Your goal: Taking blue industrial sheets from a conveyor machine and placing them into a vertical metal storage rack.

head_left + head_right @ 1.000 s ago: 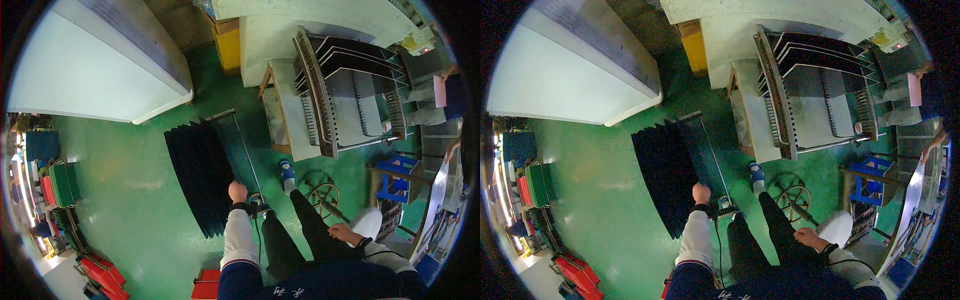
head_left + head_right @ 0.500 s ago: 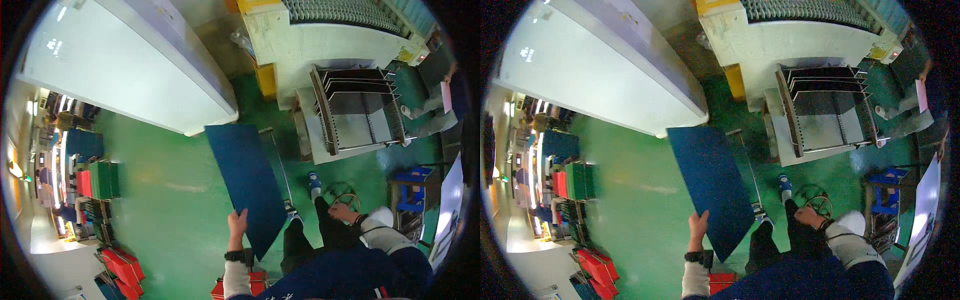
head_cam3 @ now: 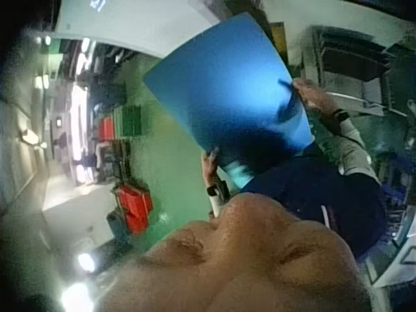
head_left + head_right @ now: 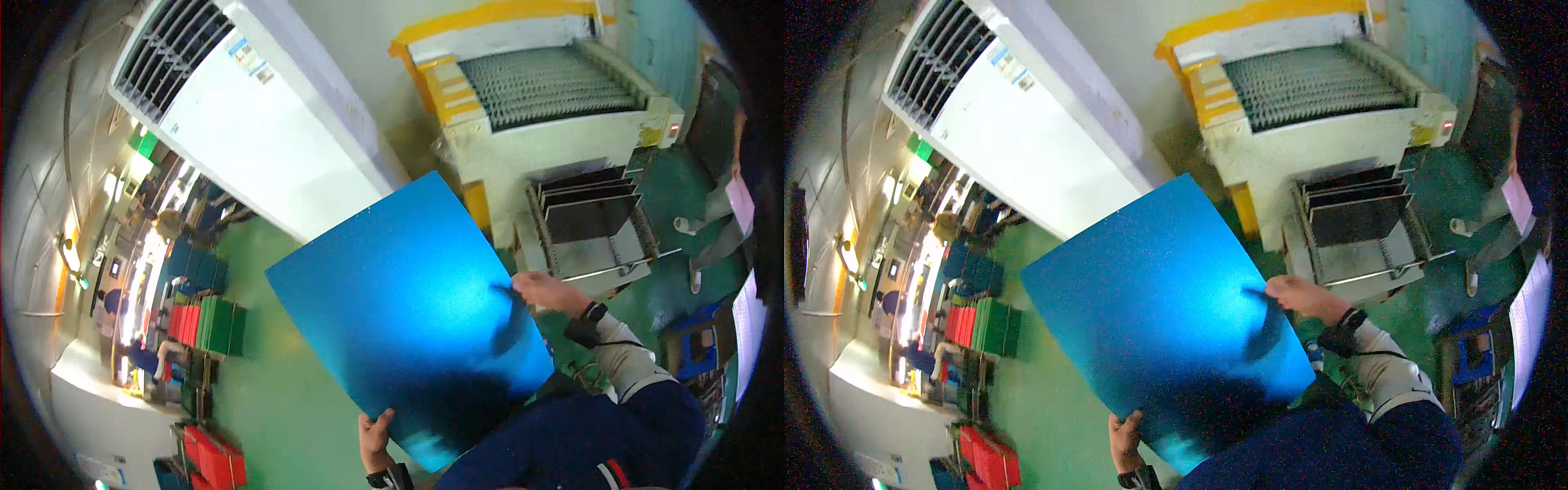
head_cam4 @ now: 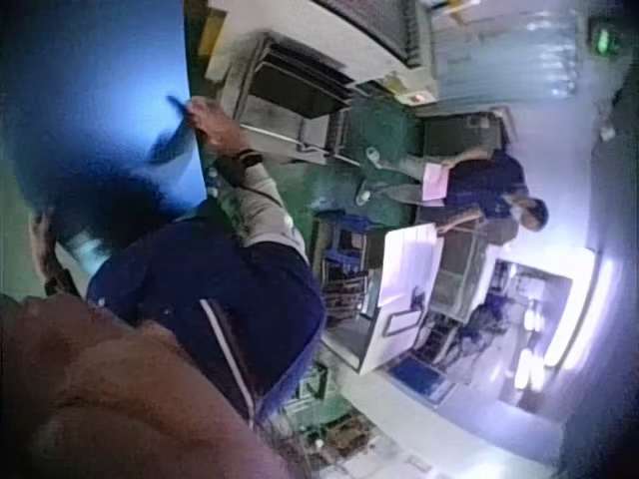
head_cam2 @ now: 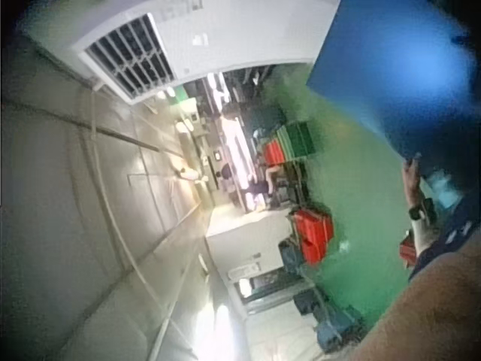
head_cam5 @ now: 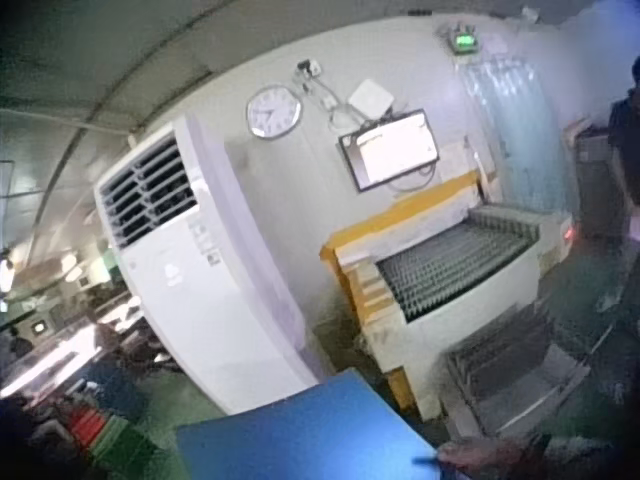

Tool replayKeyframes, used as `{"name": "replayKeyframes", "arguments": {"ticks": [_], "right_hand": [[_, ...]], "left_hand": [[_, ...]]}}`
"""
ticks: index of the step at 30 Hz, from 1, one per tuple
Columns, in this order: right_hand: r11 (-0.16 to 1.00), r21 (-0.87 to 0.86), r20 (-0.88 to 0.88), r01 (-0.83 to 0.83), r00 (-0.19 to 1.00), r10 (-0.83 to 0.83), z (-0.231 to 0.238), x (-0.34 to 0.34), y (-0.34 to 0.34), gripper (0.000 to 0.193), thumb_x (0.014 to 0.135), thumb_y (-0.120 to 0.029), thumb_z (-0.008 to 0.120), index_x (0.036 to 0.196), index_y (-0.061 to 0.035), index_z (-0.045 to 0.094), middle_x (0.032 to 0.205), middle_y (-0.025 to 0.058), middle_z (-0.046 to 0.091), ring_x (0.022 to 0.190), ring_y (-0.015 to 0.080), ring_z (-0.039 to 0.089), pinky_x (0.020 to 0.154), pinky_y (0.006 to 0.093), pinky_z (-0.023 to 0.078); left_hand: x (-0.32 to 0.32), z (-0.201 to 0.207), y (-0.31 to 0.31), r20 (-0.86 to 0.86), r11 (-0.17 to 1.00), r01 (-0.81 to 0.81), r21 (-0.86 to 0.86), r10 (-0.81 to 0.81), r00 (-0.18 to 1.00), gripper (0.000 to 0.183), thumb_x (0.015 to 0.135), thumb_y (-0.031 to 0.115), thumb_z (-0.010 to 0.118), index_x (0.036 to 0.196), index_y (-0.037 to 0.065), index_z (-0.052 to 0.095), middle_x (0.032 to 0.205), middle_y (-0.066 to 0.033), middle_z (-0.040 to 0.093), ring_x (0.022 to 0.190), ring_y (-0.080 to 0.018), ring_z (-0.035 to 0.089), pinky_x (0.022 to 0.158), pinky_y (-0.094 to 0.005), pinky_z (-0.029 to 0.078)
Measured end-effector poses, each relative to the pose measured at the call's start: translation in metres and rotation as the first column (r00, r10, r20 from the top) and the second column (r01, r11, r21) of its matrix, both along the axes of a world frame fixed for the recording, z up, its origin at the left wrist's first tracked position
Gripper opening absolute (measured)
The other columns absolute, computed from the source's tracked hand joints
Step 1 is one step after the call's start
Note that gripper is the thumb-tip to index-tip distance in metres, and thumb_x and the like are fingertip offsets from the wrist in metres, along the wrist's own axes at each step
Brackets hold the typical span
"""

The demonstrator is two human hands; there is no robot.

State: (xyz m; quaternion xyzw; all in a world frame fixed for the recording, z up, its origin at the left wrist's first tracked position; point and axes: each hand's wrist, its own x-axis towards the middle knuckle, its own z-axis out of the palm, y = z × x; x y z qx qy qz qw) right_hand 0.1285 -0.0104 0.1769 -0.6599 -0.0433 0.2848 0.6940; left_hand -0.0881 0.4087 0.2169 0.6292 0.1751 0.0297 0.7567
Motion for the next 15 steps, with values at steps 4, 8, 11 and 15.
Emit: {"name": "replayKeyframes", "arguments": {"ticks": [4,8,11,15], "right_hand": [[0.981,0.189,-0.082,0.046,0.996,-0.031,0.036,-0.020,-0.011,0.024,0.091,-0.025,0.059,0.104,-0.0043,0.061,0.089,-0.0053,0.058,0.074,0.0064,0.050,0.068,0.0259,0.043],[0.888,0.382,-0.172,0.255,0.964,-0.203,-0.002,-0.026,-0.058,0.035,0.086,-0.024,0.065,0.109,0.0017,0.061,0.101,0.0055,0.065,0.088,0.0143,0.061,0.080,0.0305,0.049],[0.821,0.439,-0.172,0.366,0.931,-0.323,0.008,-0.030,-0.082,0.035,0.085,-0.022,0.067,0.110,0.0021,0.060,0.101,0.0077,0.065,0.089,0.0171,0.062,0.081,0.0324,0.049],[0.795,0.420,-0.161,0.437,0.898,-0.409,-0.018,-0.009,-0.133,0.037,0.084,-0.023,0.067,0.111,0.0022,0.059,0.100,0.0086,0.066,0.089,0.0182,0.062,0.082,0.0332,0.049]], "left_hand": [[0.013,-0.010,0.007,0.067,0.994,0.109,-0.003,-0.109,0.992,0.020,0.080,0.010,0.067,0.096,0.000,0.066,0.093,-0.0031,0.066,0.084,-0.0142,0.060,0.077,-0.0306,0.046],[0.062,0.016,-0.034,-0.019,0.977,0.212,0.015,-0.212,0.977,0.019,0.079,0.013,0.070,0.093,0.001,0.067,0.091,-0.0024,0.066,0.085,-0.0137,0.060,0.079,-0.0301,0.046],[0.095,0.029,-0.061,0.045,0.949,0.309,0.058,-0.312,0.949,0.017,0.079,0.012,0.070,0.092,0.002,0.068,0.090,-0.0024,0.066,0.085,-0.0133,0.060,0.080,-0.0294,0.046],[0.136,0.019,-0.086,0.036,0.895,0.428,0.129,-0.435,0.900,0.016,0.080,0.013,0.070,0.091,0.002,0.068,0.086,-0.0008,0.065,0.080,-0.0110,0.058,0.074,-0.0275,0.045]]}}
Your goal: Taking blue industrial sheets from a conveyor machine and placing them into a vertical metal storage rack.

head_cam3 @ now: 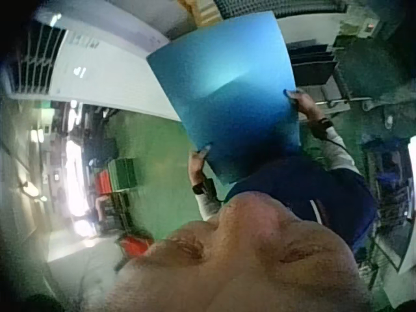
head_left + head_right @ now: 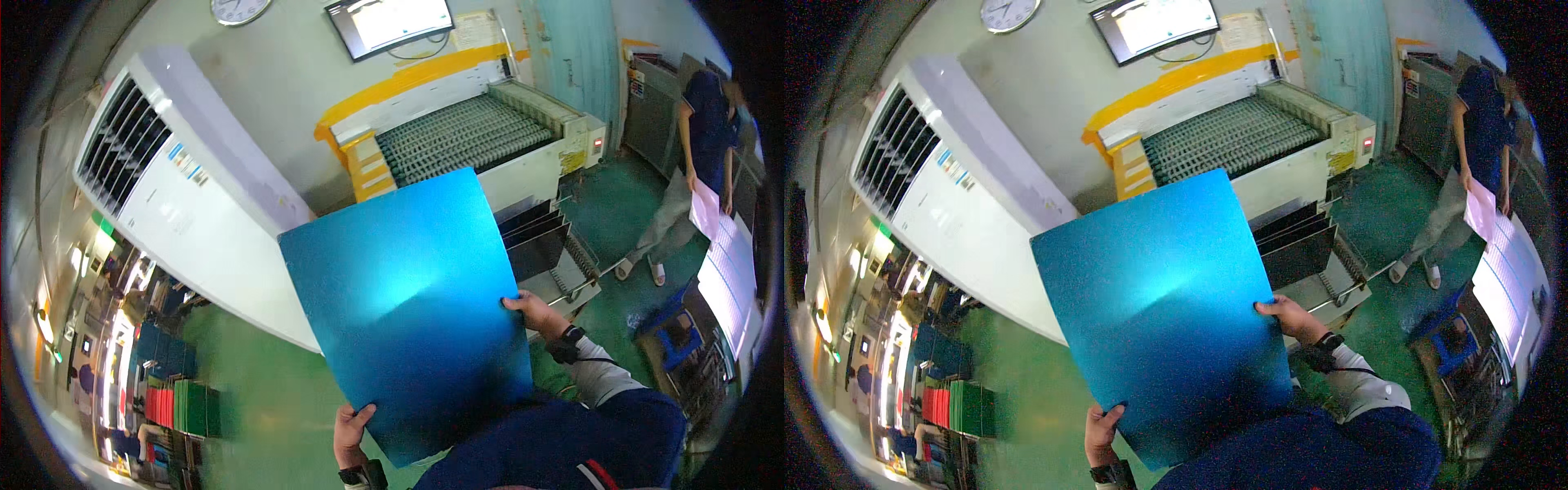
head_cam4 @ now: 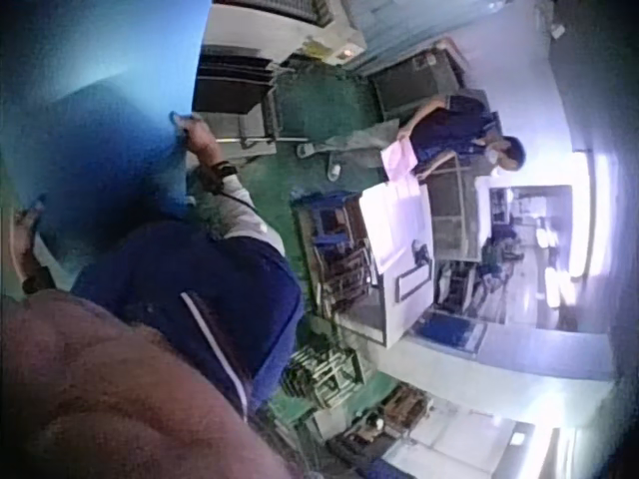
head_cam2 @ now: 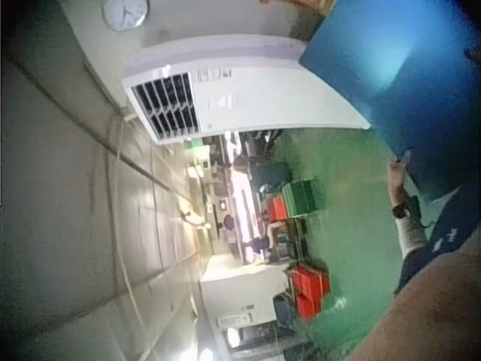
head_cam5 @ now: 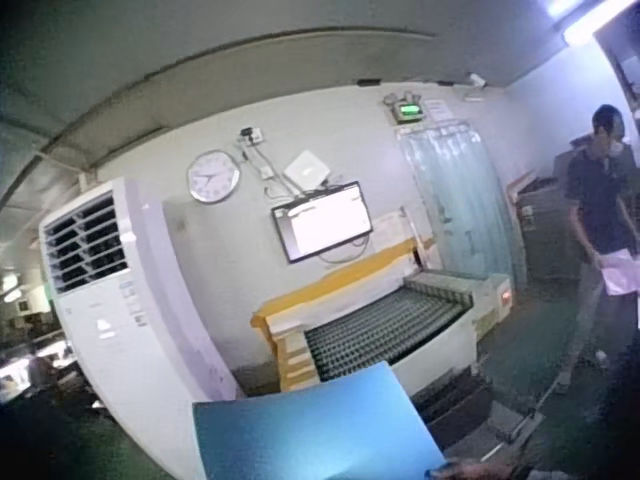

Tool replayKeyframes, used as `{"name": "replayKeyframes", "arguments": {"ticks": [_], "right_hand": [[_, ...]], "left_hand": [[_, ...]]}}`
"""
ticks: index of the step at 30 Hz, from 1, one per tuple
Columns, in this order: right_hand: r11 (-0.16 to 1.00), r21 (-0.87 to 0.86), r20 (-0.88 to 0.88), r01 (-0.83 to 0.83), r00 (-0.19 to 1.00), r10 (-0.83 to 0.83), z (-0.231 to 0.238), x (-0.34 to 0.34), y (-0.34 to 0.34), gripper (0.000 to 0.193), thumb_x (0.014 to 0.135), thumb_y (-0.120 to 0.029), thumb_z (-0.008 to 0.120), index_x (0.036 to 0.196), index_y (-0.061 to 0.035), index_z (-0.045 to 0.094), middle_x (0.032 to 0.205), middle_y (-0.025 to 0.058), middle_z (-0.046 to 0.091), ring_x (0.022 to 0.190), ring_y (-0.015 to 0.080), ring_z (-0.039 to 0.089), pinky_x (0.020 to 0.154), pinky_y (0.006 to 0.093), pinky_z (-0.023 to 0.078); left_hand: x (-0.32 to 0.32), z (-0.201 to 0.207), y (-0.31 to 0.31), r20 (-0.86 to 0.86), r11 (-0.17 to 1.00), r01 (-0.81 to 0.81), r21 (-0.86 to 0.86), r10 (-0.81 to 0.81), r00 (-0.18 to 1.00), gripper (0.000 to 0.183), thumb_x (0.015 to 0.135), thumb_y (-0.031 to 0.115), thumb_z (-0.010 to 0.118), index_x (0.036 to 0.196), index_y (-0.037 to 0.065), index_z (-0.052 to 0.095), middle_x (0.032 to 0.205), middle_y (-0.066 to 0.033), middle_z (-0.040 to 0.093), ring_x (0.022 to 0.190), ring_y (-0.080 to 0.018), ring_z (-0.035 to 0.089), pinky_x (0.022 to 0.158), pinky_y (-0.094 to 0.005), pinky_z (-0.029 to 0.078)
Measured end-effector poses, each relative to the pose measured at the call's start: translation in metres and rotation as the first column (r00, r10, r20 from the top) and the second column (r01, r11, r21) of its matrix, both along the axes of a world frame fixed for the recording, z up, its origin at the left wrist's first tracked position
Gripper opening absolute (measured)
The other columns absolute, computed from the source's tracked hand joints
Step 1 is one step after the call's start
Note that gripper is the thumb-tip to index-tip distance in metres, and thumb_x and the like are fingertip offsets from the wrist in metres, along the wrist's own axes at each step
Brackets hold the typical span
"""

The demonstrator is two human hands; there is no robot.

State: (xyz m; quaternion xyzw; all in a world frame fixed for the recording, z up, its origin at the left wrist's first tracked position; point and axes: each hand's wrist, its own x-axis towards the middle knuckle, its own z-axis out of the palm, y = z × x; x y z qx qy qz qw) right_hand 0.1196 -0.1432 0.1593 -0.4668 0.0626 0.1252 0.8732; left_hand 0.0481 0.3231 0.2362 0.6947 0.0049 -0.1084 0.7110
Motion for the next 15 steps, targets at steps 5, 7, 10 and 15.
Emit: {"name": "replayKeyframes", "arguments": {"ticks": [5,7,10,15], "right_hand": [[0.976,0.009,-0.035,0.220,0.975,-0.219,0.009,0.023,-0.077,0.044,0.081,-0.025,0.070,0.113,0.0021,0.057,0.104,0.0122,0.064,0.089,0.0238,0.063,0.080,0.0375,0.050],[0.934,0.166,0.047,0.318,0.943,-0.329,0.007,0.036,-0.106,0.044,0.082,-0.028,0.069,0.113,0.0012,0.057,0.105,0.0116,0.064,0.089,0.0246,0.063,0.080,0.0416,0.050],[0.900,0.187,-0.014,0.394,0.917,-0.399,0.024,0.061,-0.145,0.046,0.085,-0.028,0.066,0.118,0.0007,0.053,0.110,0.0130,0.062,0.096,0.0263,0.061,0.085,0.0438,0.049],[0.850,0.300,0.064,0.434,0.880,-0.472,0.035,0.136,-0.195,0.041,0.088,-0.021,0.060,0.121,0.0007,0.051,0.116,0.0110,0.060,0.099,0.0261,0.061,0.092,0.0430,0.046]], "left_hand": [[0.047,-0.041,-0.025,-0.061,1.000,-0.026,0.016,0.027,0.998,0.017,0.086,0.019,0.064,0.081,0.003,0.062,0.071,0.0026,0.053,0.063,-0.0092,0.046,0.059,-0.0271,0.038],[0.061,-0.058,-0.038,-0.082,0.999,-0.027,-0.023,0.025,0.996,0.023,0.089,0.022,0.060,0.087,-0.001,0.062,0.075,-0.0028,0.060,0.066,-0.0130,0.054,0.062,-0.0274,0.043],[0.069,-0.069,-0.076,-0.245,0.965,-0.158,-0.208,0.105,0.964,0.039,0.091,0.030,0.058,0.103,-0.006,0.059,0.094,-0.0183,0.067,0.084,-0.0259,0.064,0.074,-0.0363,0.052],[0.064,-0.129,-0.121,-0.424,0.961,-0.216,-0.171,0.126,0.897,0.043,0.093,0.031,0.055,0.115,-0.006,0.053,0.100,-0.0186,0.065,0.083,-0.0258,0.064,0.072,-0.0350,0.053]]}}
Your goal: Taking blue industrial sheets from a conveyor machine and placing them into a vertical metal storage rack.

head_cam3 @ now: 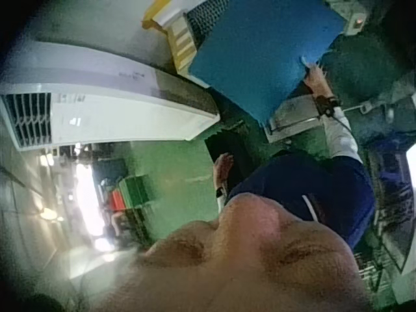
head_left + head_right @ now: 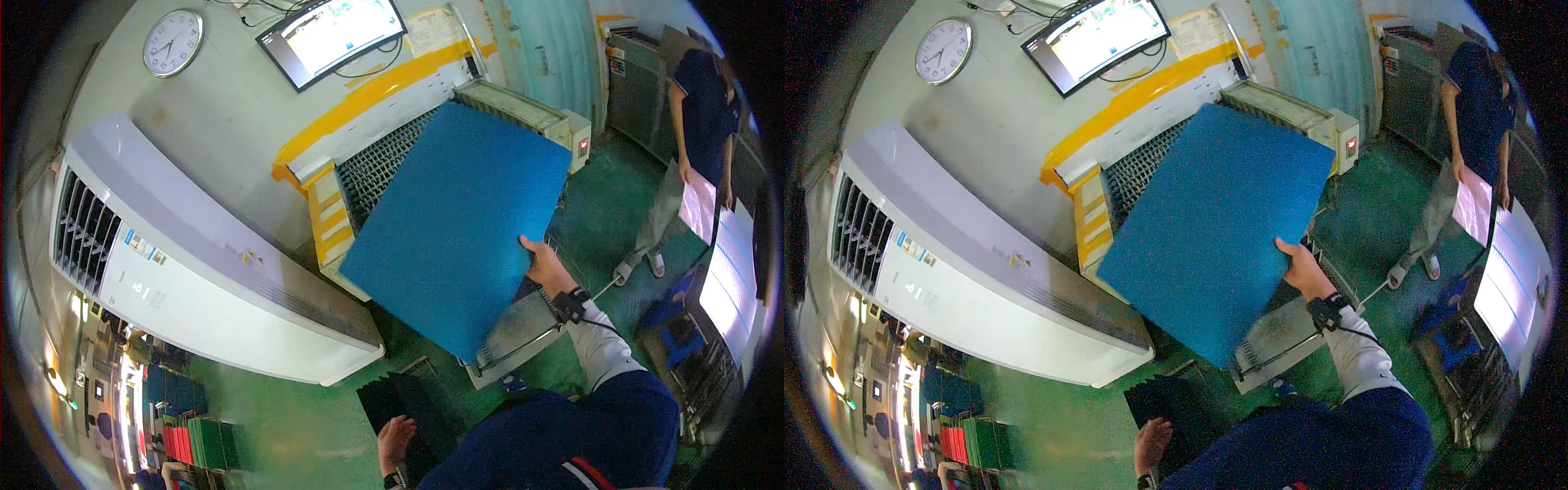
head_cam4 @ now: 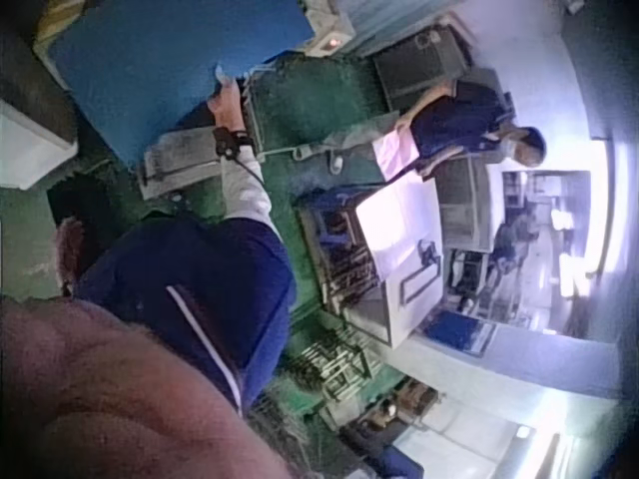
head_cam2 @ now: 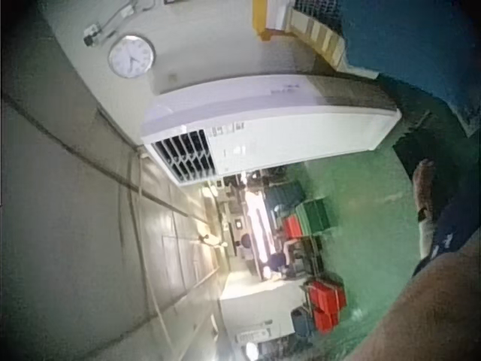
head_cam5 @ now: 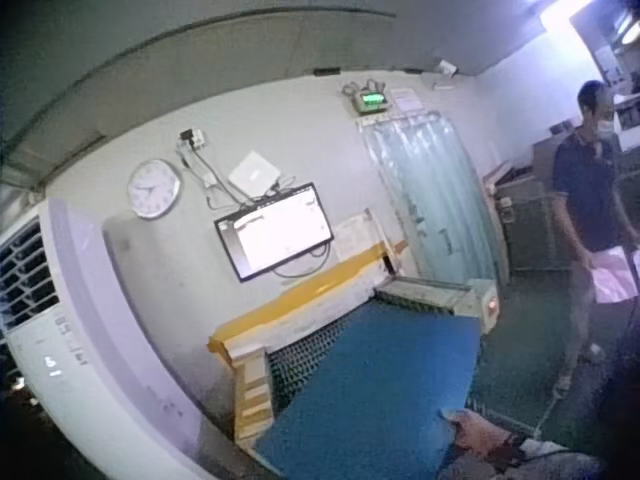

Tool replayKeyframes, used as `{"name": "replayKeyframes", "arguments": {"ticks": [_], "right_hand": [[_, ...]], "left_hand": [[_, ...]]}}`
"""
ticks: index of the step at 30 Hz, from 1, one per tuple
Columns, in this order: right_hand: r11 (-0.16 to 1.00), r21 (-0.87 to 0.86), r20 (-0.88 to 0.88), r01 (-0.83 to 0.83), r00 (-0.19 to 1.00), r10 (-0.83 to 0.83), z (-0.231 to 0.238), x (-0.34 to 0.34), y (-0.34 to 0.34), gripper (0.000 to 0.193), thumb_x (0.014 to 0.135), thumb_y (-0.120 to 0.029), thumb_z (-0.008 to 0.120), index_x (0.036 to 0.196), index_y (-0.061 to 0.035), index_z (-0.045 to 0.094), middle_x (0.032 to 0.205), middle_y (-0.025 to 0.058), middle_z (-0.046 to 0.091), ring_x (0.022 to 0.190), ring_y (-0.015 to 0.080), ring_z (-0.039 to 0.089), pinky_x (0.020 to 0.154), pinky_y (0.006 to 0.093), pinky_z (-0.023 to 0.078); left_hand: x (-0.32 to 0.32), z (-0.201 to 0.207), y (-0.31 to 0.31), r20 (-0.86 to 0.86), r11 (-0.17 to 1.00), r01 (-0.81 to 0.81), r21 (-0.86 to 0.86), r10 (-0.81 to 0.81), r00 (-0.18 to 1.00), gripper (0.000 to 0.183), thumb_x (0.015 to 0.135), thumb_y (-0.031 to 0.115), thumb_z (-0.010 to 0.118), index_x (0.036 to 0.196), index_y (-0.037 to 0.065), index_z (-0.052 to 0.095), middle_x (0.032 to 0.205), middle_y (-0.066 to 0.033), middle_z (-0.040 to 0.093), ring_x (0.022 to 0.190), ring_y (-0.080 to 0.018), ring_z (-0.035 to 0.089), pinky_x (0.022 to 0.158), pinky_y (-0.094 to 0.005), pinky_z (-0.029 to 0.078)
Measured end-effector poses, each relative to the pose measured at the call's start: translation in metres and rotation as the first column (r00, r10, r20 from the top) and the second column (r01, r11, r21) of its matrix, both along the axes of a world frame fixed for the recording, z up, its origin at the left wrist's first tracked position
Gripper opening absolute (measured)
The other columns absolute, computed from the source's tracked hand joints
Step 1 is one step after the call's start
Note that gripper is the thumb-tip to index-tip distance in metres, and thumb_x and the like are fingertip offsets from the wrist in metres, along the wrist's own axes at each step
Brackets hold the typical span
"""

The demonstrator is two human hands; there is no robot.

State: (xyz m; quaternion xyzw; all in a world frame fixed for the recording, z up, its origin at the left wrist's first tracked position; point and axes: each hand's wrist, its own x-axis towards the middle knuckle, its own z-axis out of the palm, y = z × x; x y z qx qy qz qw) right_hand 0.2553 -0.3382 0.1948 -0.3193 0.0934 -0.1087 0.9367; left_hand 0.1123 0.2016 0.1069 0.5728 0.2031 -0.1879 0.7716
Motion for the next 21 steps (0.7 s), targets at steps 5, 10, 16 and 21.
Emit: {"name": "replayKeyframes", "arguments": {"ticks": [5,10,16,21], "right_hand": [[0.971,-0.238,-0.040,0.017,0.999,-0.027,0.004,0.076,-0.031,0.019,0.086,-0.019,0.064,0.095,-0.0033,0.058,0.092,0.0094,0.061,0.079,0.0237,0.058,0.072,0.0402,0.046],[1.000,-0.015,-0.251,0.021,0.968,-0.024,0.008,0.172,-0.010,0.023,0.083,-0.024,0.070,0.073,-0.0092,0.055,0.066,0.0034,0.051,0.054,0.0153,0.047,0.054,0.0320,0.038],[0.626,-0.687,0.310,0.369,0.928,-0.206,-0.070,0.285,-0.076,0.018,0.086,-0.019,0.064,0.082,-0.0038,0.054,0.077,0.0078,0.058,0.067,0.0192,0.057,0.065,0.0340,0.050],[0.969,-0.077,-0.021,-0.234,0.972,0.233,-0.031,0.297,-0.074,0.026,0.085,-0.024,0.066,0.097,-0.0039,0.055,0.099,0.0118,0.058,0.090,0.0249,0.059,0.079,0.0370,0.049]], "left_hand": [[-0.010,-0.033,-0.046,-0.237,0.999,0.030,-0.046,-0.040,0.971,0.039,0.093,0.026,0.056,0.110,-0.009,0.054,0.096,-0.0220,0.064,0.082,-0.0266,0.065,0.072,-0.0353,0.054],[-0.052,-0.132,0.019,-0.256,0.895,-0.063,-0.443,-0.059,0.965,0.043,0.095,0.030,0.051,0.118,-0.007,0.051,0.103,-0.0207,0.063,0.078,-0.0224,0.061,0.062,-0.0330,0.049],[-0.080,-0.066,-0.045,-0.070,0.952,-0.162,-0.260,0.148,0.986,0.043,0.091,0.033,0.057,0.124,0.006,0.053,0.127,-0.0134,0.054,0.114,-0.0258,0.054,0.097,-0.0413,0.042],[-0.091,-0.050,-0.058,-0.196,0.993,-0.115,0.025,0.118,0.974,0.056,0.091,0.038,0.056,0.134,0.005,0.044,0.132,-0.0152,0.049,0.121,-0.0275,0.048,0.100,-0.0460,0.039]]}}
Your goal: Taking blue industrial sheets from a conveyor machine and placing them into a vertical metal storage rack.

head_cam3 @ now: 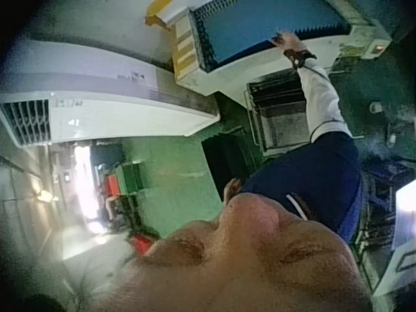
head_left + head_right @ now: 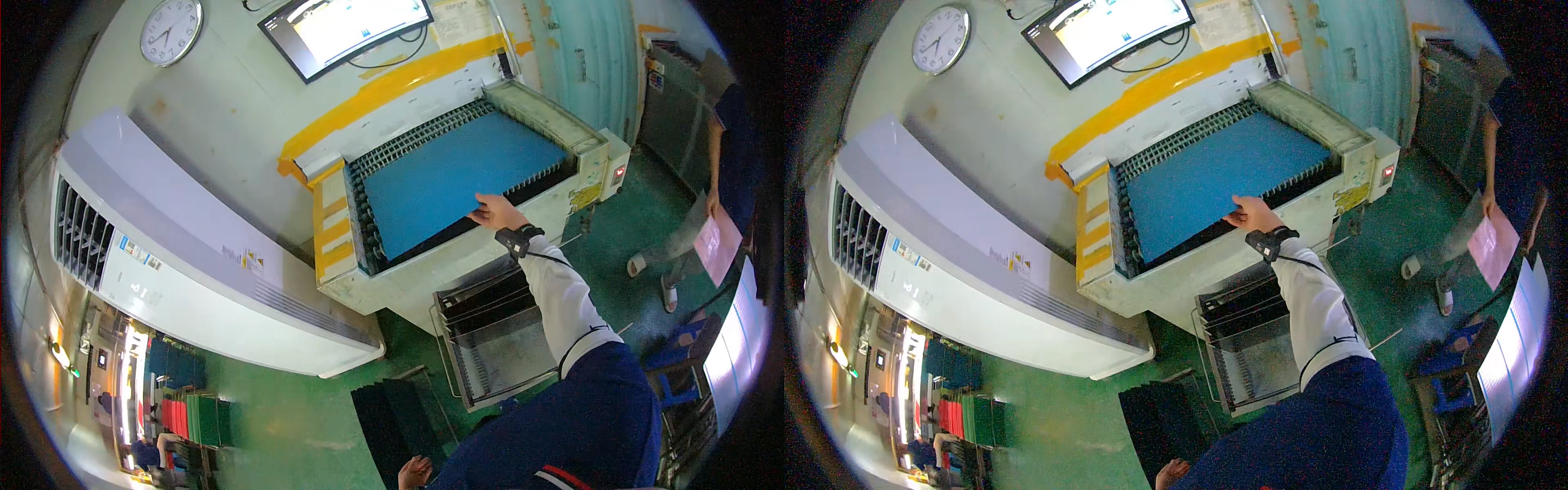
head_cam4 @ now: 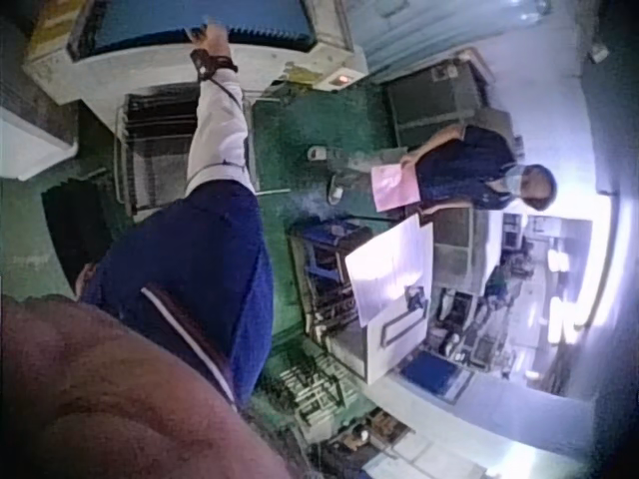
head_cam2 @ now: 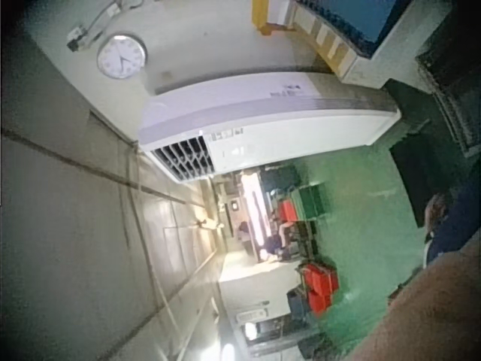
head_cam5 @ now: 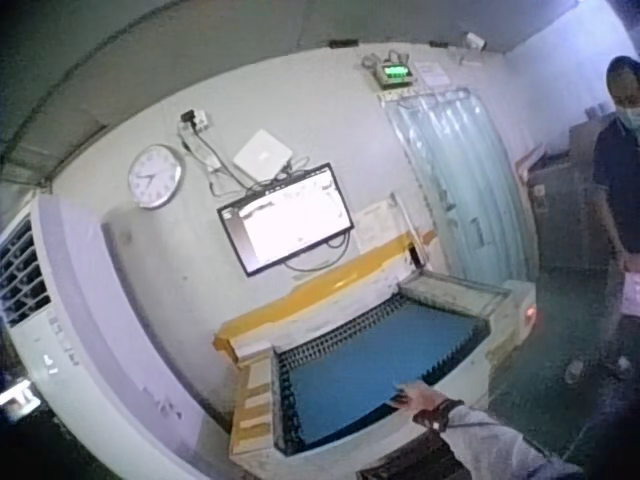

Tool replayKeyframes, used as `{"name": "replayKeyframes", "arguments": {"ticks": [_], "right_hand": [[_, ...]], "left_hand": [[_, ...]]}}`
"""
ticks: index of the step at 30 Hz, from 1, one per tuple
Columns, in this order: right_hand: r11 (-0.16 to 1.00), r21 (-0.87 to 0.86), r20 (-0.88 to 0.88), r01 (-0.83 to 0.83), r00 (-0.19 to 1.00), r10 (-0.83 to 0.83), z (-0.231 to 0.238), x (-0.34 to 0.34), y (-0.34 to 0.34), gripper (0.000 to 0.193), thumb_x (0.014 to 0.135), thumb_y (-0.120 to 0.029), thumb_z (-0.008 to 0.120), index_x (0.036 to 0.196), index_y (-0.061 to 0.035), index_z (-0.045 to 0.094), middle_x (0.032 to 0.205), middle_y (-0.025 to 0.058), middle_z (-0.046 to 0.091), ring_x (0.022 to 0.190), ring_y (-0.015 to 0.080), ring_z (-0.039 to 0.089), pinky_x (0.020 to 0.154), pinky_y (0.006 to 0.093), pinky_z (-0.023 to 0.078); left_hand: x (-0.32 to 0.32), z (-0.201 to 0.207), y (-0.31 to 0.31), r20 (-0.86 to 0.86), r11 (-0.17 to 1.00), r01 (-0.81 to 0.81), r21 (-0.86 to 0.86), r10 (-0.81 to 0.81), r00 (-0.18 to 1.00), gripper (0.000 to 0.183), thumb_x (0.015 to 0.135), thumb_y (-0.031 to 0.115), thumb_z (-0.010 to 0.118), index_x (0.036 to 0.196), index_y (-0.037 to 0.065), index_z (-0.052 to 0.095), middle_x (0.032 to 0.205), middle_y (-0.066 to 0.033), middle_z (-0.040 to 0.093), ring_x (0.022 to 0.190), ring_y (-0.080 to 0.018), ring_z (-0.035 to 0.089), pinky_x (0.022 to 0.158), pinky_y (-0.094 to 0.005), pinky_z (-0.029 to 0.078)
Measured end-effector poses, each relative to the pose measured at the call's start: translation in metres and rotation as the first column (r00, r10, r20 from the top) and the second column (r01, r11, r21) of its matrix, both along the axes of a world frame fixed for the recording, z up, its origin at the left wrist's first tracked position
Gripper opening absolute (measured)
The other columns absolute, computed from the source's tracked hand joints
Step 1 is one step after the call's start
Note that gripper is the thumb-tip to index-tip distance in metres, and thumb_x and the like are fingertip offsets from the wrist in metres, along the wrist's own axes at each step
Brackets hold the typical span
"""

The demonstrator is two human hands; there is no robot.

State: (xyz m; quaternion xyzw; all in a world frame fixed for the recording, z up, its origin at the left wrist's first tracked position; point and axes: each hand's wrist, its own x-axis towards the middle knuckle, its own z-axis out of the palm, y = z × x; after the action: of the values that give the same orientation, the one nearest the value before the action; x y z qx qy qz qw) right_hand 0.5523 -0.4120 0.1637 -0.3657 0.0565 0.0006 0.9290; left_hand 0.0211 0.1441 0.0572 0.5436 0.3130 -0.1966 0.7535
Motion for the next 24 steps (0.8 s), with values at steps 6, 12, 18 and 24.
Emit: {"name": "replayKeyframes", "arguments": {"ticks": [6,12,18,24], "right_hand": [[0.864,-0.499,-0.251,-0.063,0.965,-0.074,0.033,-0.007,0.004,0.026,0.086,-0.028,0.063,0.086,-0.0021,0.058,0.093,0.0164,0.063,0.080,0.0233,0.064,0.067,0.0339,0.051],[-0.343,-0.866,0.432,0.363,0.889,-0.149,0.043,-0.006,0.045,0.032,0.086,-0.034,0.058,0.099,-0.0063,0.066,0.109,0.0212,0.061,0.107,0.0342,0.056,0.085,0.0462,0.046],[-0.497,-0.843,0.269,0.206,0.961,-0.059,0.033,0.010,0.047,0.054,0.088,-0.043,0.053,0.134,-0.0157,0.046,0.143,0.0199,0.033,0.132,0.0394,0.029,0.107,0.0505,0.025],[-0.521,-0.831,0.242,0.194,0.970,-0.024,0.049,0.050,0.061,0.051,0.088,-0.042,0.054,0.131,-0.0142,0.049,0.141,0.0197,0.036,0.131,0.0394,0.031,0.105,0.0517,0.028]], "left_hand": [[-0.005,-0.049,-0.006,0.083,0.965,-0.169,-0.201,0.188,0.979,0.046,0.089,0.031,0.060,0.127,0.006,0.052,0.118,-0.0124,0.058,0.109,-0.0248,0.056,0.098,-0.0468,0.041],[0.020,-0.097,0.028,0.178,0.866,0.419,0.273,-0.473,0.863,0.041,0.094,0.026,0.053,0.119,-0.007,0.051,0.108,-0.0235,0.061,0.095,-0.0293,0.062,0.078,-0.0392,0.054],[0.049,0.047,-0.068,0.026,0.994,-0.102,-0.035,0.102,0.994,0.024,0.086,0.019,0.065,0.105,0.005,0.065,0.087,-0.0069,0.066,0.079,-0.0172,0.063,0.076,-0.0343,0.051],[0.029,-0.085,0.010,-0.193,0.992,-0.110,-0.069,0.095,0.977,0.035,0.093,0.020,0.056,0.116,-0.007,0.053,0.105,-0.0231,0.062,0.094,-0.0336,0.063,0.079,-0.0435,0.055]]}}
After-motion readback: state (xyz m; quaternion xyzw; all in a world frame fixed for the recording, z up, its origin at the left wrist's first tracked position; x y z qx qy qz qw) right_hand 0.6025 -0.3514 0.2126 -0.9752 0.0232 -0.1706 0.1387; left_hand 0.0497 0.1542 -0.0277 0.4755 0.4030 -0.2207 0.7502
